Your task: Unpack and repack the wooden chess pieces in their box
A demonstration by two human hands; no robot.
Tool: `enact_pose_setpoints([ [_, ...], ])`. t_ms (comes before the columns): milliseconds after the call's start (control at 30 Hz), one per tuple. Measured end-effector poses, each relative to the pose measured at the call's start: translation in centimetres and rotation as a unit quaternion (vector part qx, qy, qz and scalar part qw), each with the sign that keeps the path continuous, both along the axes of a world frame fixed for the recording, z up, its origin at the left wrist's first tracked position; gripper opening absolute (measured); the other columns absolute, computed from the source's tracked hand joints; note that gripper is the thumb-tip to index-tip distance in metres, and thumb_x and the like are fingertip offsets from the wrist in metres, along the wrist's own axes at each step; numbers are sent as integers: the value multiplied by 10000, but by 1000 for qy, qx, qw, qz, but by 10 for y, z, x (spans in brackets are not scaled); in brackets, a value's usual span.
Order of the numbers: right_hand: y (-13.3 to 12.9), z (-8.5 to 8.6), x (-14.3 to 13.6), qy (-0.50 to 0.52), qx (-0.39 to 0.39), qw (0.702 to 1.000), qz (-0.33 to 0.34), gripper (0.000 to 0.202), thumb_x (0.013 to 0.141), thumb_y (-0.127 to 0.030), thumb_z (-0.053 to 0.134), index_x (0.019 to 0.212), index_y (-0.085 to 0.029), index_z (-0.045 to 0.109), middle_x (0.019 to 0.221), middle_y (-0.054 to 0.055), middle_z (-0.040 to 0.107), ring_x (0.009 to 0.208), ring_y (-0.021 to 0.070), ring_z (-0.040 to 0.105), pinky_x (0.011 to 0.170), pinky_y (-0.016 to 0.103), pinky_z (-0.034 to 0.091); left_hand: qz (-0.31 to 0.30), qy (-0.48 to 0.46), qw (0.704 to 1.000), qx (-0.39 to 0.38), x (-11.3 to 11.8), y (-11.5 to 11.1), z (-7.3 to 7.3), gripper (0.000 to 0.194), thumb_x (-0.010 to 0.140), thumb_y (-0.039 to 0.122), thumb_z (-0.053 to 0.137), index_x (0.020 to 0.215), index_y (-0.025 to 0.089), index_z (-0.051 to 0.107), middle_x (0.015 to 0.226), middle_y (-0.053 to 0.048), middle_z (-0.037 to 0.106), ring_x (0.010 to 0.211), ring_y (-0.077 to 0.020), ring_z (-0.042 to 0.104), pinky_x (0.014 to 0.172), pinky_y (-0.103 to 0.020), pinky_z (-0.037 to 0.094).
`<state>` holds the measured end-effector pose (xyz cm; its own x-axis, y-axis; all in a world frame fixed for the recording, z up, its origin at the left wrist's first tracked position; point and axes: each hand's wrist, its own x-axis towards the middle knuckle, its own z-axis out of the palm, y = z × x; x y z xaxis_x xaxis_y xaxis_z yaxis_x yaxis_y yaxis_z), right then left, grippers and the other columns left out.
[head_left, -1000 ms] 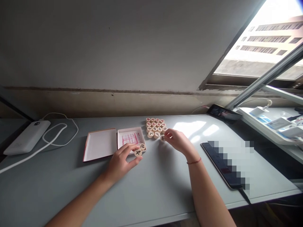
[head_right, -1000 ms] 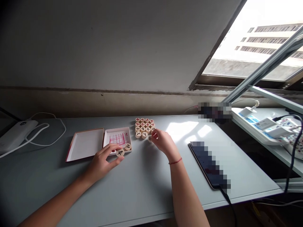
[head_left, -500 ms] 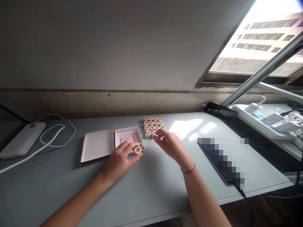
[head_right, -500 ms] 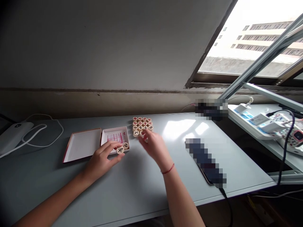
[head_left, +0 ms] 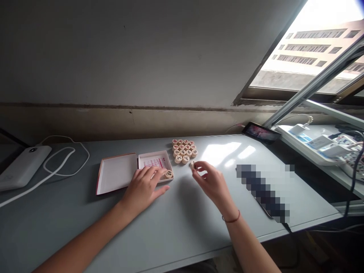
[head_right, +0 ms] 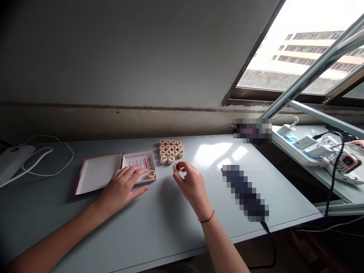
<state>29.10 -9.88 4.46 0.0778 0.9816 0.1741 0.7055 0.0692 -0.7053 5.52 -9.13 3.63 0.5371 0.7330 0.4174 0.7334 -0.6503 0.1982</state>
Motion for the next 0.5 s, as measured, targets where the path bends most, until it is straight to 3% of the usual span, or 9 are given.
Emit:
enact_pose_setpoints([
  [233,22,-34,16,-166,39,985,-15,182,853,-270,455,952,-214,597,919,77,653,784,208,568,676,314,430,23,28,999,-13,-13,4,-8,215,875,339,577,1054,227,621,971,-55,642,893,-221,598,753,-323,438],
  [500,36,-42,17,-145,22,989,-20,224,842,-257,454,1034,-218,563,958,64,653,688,172,548,638,293,413,-4,35,997,-72,4,19,-7,240,858,388,594,1010,204,618,947,-57,658,887,-235,607,770,-339,438],
])
